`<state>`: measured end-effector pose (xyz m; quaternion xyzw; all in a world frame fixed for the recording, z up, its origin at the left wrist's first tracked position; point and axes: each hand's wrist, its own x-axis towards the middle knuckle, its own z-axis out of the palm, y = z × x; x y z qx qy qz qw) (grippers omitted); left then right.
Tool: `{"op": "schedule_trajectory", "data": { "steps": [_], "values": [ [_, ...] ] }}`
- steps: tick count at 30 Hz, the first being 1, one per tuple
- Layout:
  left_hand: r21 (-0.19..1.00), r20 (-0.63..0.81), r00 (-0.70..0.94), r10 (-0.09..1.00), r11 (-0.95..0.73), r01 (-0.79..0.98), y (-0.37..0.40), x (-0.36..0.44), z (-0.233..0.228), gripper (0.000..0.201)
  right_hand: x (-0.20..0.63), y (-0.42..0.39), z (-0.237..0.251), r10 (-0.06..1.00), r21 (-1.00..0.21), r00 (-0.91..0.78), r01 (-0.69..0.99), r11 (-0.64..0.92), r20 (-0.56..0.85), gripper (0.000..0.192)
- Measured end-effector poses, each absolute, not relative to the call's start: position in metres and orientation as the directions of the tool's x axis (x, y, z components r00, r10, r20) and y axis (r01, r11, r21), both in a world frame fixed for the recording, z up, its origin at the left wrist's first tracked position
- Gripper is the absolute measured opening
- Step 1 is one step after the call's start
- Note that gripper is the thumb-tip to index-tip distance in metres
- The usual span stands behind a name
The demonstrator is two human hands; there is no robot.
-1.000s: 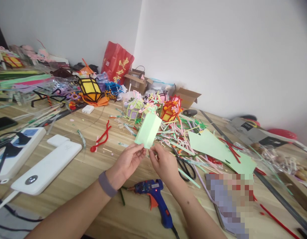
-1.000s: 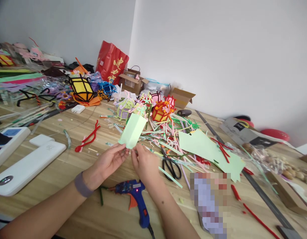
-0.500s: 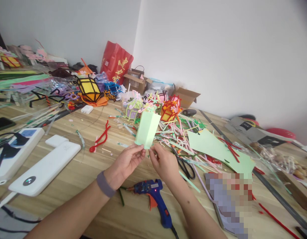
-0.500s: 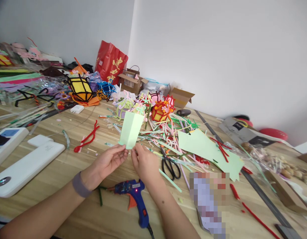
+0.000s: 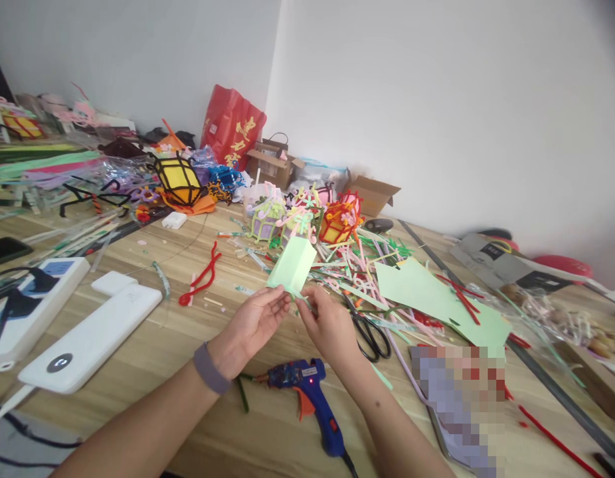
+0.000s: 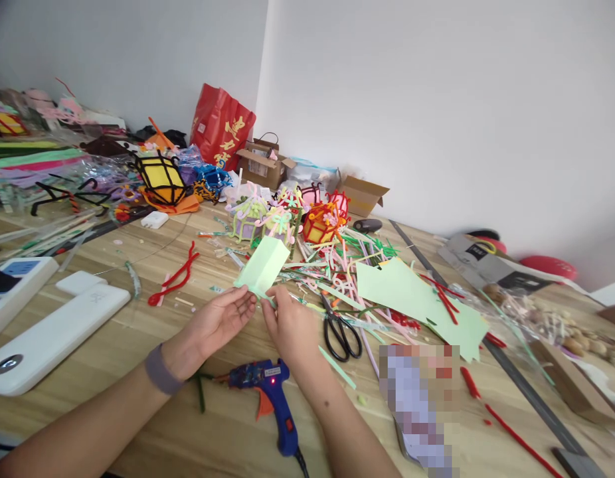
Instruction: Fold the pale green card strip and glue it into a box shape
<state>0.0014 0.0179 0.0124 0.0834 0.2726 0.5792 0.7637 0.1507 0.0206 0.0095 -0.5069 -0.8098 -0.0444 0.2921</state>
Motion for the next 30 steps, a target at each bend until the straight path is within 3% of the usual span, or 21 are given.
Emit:
{"op": "schedule_trajectory", "data": {
  "steps": [17, 25, 30],
  "values": [
    [0.336, -0.264, 0.264, 0.928, 0.345, -0.876, 0.0209, -0.0026, 0.0080, 0.014, 0.1493, 0.0195, 0.0143, 0.726, -0.410, -0.265, 0.681, 0.607, 0.635, 0.010],
    [0.359, -0.232, 0.291, 0.928, 0.359, -0.862, 0.0195, -0.0033, 0.0084, 0.009, 0.1521, 0.0212, 0.0152, 0.752, -0.511, -0.204, 0.620, 0.595, 0.627, 0.012],
    [0.442, -0.171, 0.273, 0.947, 0.322, -0.837, 0.0149, 0.0021, 0.0099, 0.019, 0.1504, 0.0193, 0.0166, 0.731, -0.487, -0.212, 0.622, 0.613, 0.649, 0.011]
  ]
}}
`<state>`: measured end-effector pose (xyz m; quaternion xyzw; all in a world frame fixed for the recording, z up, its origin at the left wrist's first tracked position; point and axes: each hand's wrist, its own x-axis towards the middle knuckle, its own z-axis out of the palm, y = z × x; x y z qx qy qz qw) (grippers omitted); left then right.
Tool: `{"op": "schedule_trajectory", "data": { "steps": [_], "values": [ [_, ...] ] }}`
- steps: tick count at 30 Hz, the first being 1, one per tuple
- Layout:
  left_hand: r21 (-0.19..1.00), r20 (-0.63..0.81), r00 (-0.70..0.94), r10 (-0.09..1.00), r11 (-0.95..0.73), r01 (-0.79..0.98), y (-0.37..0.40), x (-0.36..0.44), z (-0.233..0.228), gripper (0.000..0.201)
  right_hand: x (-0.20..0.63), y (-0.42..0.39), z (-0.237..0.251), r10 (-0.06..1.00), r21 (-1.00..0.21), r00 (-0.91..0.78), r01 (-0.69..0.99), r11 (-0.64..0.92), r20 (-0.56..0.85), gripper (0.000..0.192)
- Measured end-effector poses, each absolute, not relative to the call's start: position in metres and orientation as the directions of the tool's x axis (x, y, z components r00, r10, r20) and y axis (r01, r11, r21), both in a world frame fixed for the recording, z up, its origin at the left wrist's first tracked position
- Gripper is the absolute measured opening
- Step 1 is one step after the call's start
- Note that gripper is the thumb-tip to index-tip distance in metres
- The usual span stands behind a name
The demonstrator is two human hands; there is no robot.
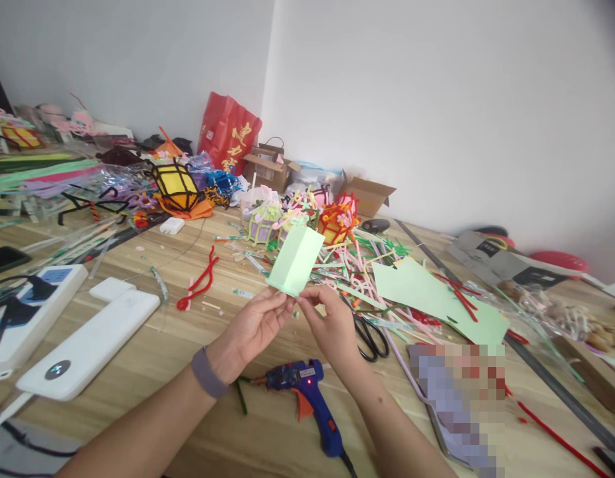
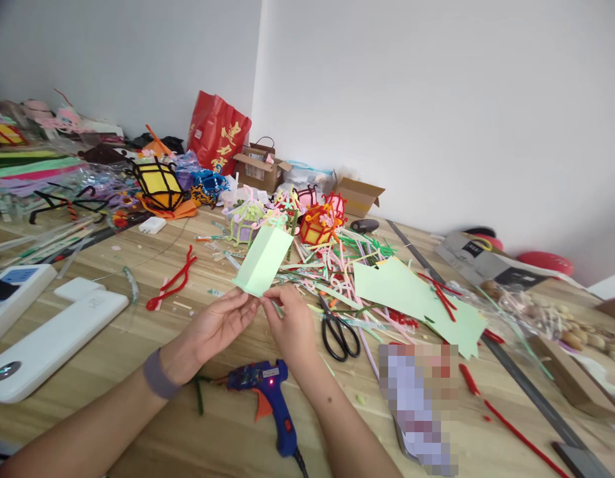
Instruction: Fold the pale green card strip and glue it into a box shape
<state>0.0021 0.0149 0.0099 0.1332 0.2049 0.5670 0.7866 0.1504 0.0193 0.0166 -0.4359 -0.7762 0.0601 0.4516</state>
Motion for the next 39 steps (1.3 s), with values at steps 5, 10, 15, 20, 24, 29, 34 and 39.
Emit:
{"op": "schedule_trajectory", "data": {
  "steps": [5, 10, 15, 20, 24, 29, 34, 39],
  "values": [
    [0.524, -0.193, 0.251, 0.949, 0.316, -0.791, 0.013, 0.006, 0.012, 0.022, 0.146, 0.016, 0.013, 0.654, -0.374, -0.280, 0.637, 0.674, 0.702, 0.013],
    [0.551, -0.173, 0.214, 0.961, 0.275, -0.788, 0.015, 0.007, 0.006, 0.018, 0.143, 0.016, 0.009, 0.645, -0.331, -0.315, 0.656, 0.678, 0.696, 0.012],
    [0.583, -0.153, 0.190, 0.970, 0.244, -0.775, 0.017, 0.008, 0.000, 0.014, 0.142, 0.016, 0.005, 0.654, -0.328, -0.333, 0.659, 0.677, 0.679, 0.015],
    [0.626, -0.135, 0.174, 0.975, 0.220, -0.748, 0.017, 0.009, -0.001, 0.014, 0.143, 0.017, 0.002, 0.637, -0.300, -0.345, 0.664, 0.684, 0.689, 0.014],
    [0.648, -0.103, 0.132, 0.986, 0.167, -0.743, 0.014, 0.012, -0.001, 0.015, 0.144, 0.018, 0.000, 0.627, -0.306, -0.336, 0.653, 0.693, 0.703, 0.011],
    [0.650, -0.077, 0.094, 0.993, 0.121, -0.750, 0.011, 0.015, 0.004, 0.020, 0.143, 0.018, -0.001, 0.619, -0.317, -0.322, 0.641, 0.699, 0.716, 0.011],
    [0.638, -0.044, 0.069, 0.997, 0.081, -0.765, 0.011, 0.017, 0.006, 0.021, 0.143, 0.018, -0.002, 0.624, -0.331, -0.313, 0.634, 0.699, 0.716, 0.011],
    [0.635, 0.010, 0.042, 0.999, 0.026, -0.772, 0.009, 0.018, 0.007, 0.027, 0.144, 0.020, -0.002, 0.608, -0.309, -0.334, 0.630, 0.712, 0.720, 0.010]
  ]
}}
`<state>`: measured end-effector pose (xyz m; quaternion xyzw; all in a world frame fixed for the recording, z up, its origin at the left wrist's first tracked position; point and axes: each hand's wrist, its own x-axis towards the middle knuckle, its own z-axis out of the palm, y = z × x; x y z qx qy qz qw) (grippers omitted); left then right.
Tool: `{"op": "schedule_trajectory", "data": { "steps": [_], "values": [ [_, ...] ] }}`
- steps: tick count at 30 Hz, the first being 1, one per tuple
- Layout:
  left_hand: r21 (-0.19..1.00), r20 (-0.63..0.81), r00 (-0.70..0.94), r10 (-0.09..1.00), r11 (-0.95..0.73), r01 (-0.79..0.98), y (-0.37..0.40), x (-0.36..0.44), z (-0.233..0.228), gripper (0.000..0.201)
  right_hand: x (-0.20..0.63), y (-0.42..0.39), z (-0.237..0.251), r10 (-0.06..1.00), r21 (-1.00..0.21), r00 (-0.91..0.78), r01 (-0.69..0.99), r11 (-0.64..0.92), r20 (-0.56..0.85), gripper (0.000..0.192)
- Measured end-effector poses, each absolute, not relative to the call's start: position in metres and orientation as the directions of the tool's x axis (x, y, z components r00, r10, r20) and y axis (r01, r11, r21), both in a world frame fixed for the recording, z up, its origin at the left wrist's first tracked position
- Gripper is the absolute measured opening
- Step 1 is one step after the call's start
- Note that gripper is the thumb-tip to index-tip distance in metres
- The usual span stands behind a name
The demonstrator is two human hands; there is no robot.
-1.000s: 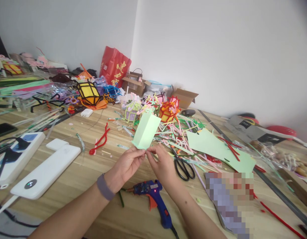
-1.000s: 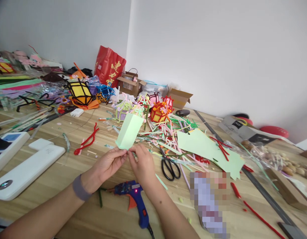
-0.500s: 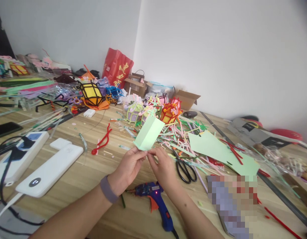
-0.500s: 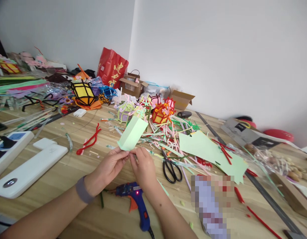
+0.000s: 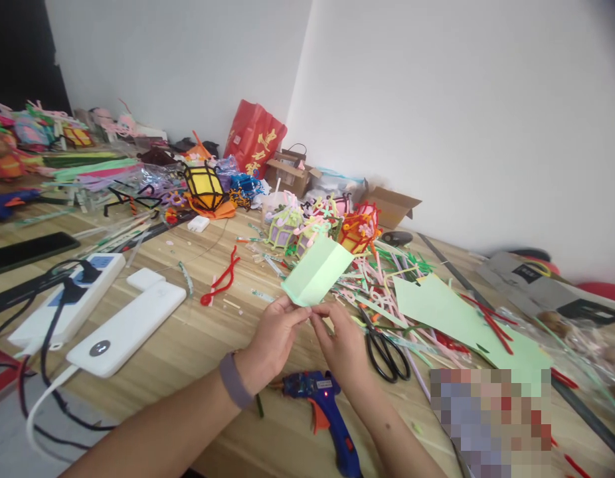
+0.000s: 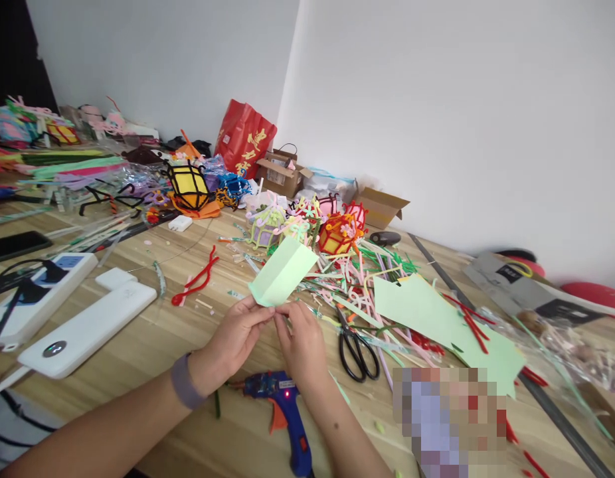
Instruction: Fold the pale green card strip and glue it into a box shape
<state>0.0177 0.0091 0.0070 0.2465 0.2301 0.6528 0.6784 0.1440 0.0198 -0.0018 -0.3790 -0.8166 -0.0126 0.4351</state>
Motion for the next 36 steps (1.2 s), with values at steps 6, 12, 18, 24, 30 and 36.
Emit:
{"op": "schedule_trajectory", "data": {
  "steps": [6, 12, 18, 24, 30, 36],
  "values": [
    [0.683, 0.041, -0.018, 0.999, -0.042, -0.729, 0.012, 0.017, -0.001, 0.023, 0.142, 0.015, 0.003, 0.569, -0.237, -0.352, 0.657, 0.716, 0.743, 0.017],
    [0.736, 0.049, -0.071, 0.996, -0.084, -0.672, 0.013, 0.018, -0.006, 0.019, 0.137, 0.006, 0.008, 0.450, 0.054, -0.514, 0.700, 0.712, 0.731, 0.036],
    [0.778, 0.082, -0.088, 0.993, -0.119, -0.616, 0.009, 0.019, -0.008, 0.013, 0.133, 0.002, 0.010, 0.430, 0.168, -0.579, 0.709, 0.685, 0.692, 0.036],
    [0.765, 0.100, -0.056, 0.993, -0.113, -0.634, 0.012, 0.018, -0.010, 0.020, 0.134, 0.002, 0.010, 0.403, 0.211, -0.605, 0.697, 0.686, 0.686, 0.033],
    [0.783, 0.067, -0.089, 0.994, -0.108, -0.612, 0.011, 0.017, -0.003, 0.016, 0.136, 0.006, 0.007, 0.434, 0.219, -0.607, 0.715, 0.664, 0.665, 0.033],
    [0.776, 0.060, -0.093, 0.994, -0.106, -0.622, 0.009, 0.018, -0.001, 0.015, 0.135, 0.005, 0.008, 0.429, 0.226, -0.611, 0.712, 0.664, 0.665, 0.033]
  ]
}}
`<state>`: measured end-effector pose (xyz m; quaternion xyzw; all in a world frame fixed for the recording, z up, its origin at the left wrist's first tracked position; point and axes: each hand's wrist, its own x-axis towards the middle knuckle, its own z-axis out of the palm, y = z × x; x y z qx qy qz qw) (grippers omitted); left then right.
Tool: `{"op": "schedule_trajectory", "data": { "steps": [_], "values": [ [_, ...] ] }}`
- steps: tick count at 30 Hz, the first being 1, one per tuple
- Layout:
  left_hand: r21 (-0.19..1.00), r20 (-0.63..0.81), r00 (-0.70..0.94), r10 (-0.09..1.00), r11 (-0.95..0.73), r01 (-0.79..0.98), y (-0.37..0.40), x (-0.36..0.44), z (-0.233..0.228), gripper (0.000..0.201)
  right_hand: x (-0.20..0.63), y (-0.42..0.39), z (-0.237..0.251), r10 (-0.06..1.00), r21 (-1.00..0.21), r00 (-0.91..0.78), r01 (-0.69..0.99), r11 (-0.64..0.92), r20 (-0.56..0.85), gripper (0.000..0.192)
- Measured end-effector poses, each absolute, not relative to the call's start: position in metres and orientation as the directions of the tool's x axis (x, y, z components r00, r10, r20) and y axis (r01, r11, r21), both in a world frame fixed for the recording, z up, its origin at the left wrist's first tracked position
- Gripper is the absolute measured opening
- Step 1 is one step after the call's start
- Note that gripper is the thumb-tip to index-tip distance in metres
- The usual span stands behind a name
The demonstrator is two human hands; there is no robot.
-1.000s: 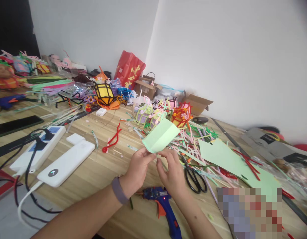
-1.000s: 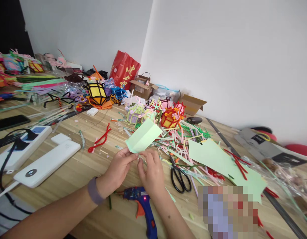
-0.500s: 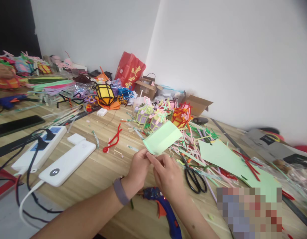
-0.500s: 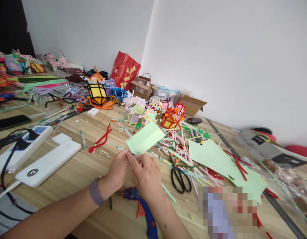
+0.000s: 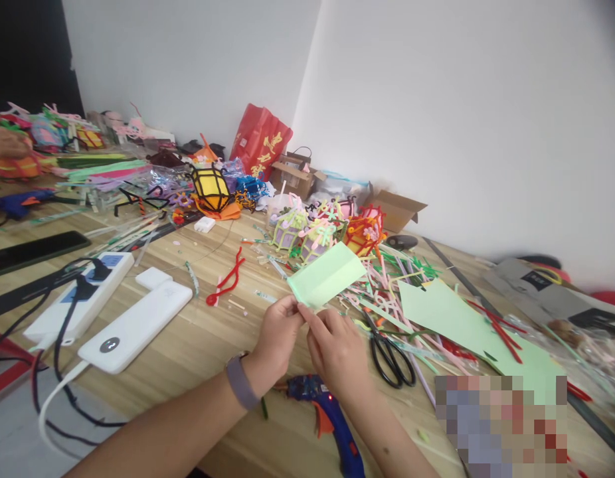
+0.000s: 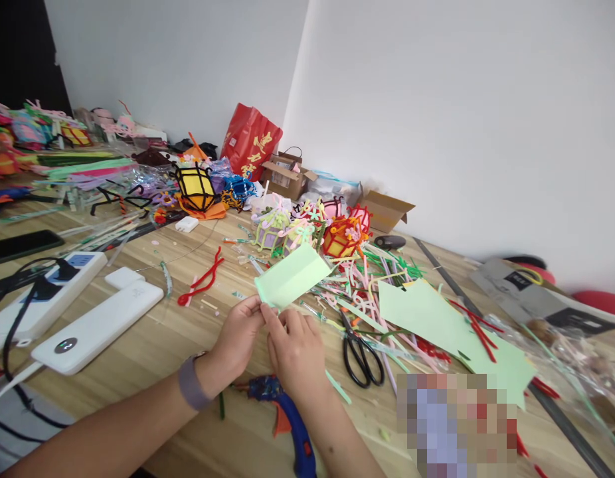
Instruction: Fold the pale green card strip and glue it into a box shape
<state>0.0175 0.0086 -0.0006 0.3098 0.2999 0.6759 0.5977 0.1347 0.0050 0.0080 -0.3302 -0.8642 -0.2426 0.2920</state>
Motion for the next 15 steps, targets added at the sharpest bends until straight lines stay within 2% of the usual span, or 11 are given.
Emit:
{"op": "schedule_trajectory", "data": {
  "steps": [4, 7, 11, 15],
  "values": [
    [0.739, 0.041, -0.068, 0.997, -0.076, -0.670, 0.012, 0.016, -0.001, 0.016, 0.135, 0.004, 0.010, 0.392, 0.244, -0.624, 0.691, 0.680, 0.676, 0.032],
    [0.646, -0.023, -0.016, 1.000, 0.003, -0.763, 0.015, 0.012, 0.003, 0.019, 0.136, 0.003, 0.012, 0.369, 0.239, -0.621, 0.679, 0.695, 0.691, 0.029],
    [0.498, -0.166, 0.098, 0.981, 0.169, -0.851, 0.018, 0.004, 0.009, 0.016, 0.139, 0.003, 0.014, 0.390, 0.185, -0.546, 0.725, 0.663, 0.742, 0.019],
    [0.454, -0.214, 0.150, 0.965, 0.234, -0.860, 0.019, 0.000, 0.011, 0.017, 0.142, 0.005, 0.017, 0.418, 0.172, -0.499, 0.774, 0.610, 0.759, 0.012]
  ]
}}
